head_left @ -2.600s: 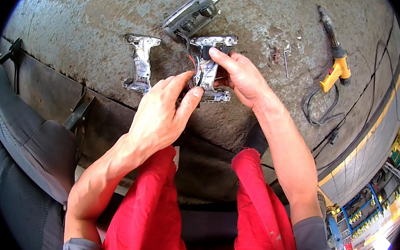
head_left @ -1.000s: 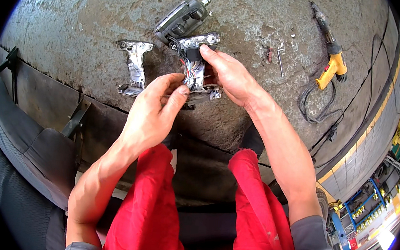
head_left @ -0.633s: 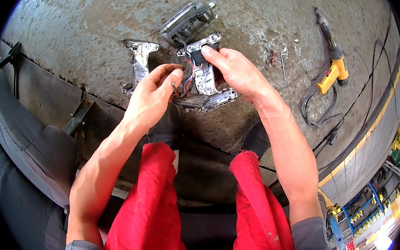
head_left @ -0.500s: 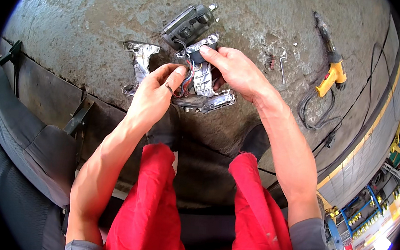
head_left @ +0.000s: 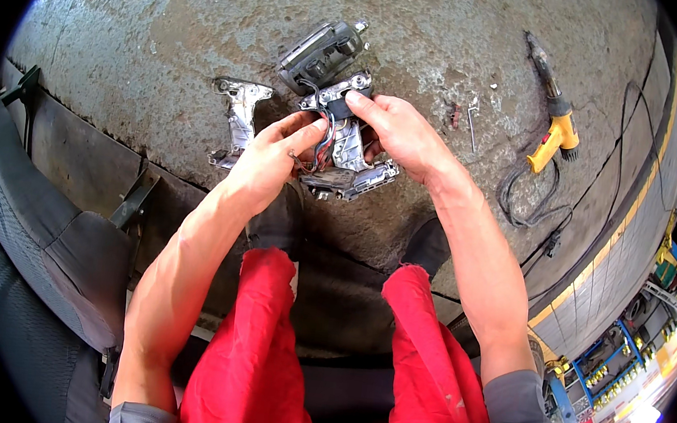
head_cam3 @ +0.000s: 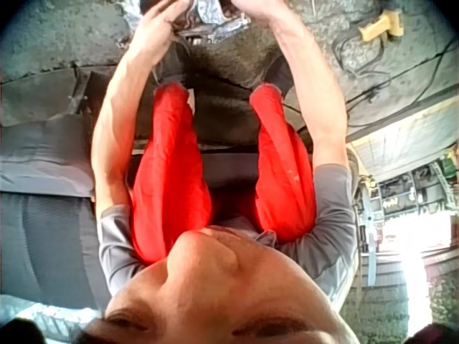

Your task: The person sits on the floor and assembles a mechanical component, likely a car seat motor. They handle a metal bracket, a motor housing, and a wiring harness, connecting the wires and fitting the motor into the bracket.

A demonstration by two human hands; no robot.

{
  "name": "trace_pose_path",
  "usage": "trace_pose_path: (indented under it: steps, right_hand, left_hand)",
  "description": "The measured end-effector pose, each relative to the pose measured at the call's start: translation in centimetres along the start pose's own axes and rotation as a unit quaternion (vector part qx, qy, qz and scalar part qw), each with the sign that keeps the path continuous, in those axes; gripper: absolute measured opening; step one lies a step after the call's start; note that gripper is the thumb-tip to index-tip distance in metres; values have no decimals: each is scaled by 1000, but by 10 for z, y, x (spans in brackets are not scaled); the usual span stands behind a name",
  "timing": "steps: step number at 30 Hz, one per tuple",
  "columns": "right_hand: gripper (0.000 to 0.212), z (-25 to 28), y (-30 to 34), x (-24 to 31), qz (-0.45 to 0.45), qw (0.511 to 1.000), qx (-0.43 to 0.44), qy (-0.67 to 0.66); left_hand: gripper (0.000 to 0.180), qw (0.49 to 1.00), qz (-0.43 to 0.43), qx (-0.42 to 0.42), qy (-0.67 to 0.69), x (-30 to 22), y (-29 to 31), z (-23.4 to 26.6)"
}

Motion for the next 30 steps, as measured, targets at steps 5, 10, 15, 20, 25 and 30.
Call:
trace_pose_path:
  steps: [5, 10, 15, 20, 25, 30]
  right_hand:
    - [54, 5, 0, -8, -6, 999, -3, -47]
    - [54, 4, 12, -2, -18, 994, -6, -108]
    - [55, 5, 14, -5, 3, 994, -14, -106]
    - [55, 5, 14, -7, 8, 993, -21, -117]
    - [53, 5, 16, -8, 20, 992, -46, -114]
    - [50, 9, 17, -12, 42, 992, -117, 16]
  left_hand:
    - [51, 999, 36, -14, 9, 4, -3, -2]
    - [47, 999, 25, -32, 30, 8, -3, -9]
    - [44, 1000, 3, -20, 6, 11, -6, -8]
    - [37, 1000, -3, 2, 5, 14, -12, -5]
    - [32, 1000, -8, -15, 7, 12, -8, -10]
    - [30, 999, -6, -33, 4, 13, -7, -10]
Point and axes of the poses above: each hand's wrist, its own y-axis away from the middle knuckle, its own z-axis out of the back of the hand, x = y × z, the point moved 1 cm from there along -y, towards the middle knuckle, and after that the axes turned 2 degrees about -x, right-handed, at the moved point
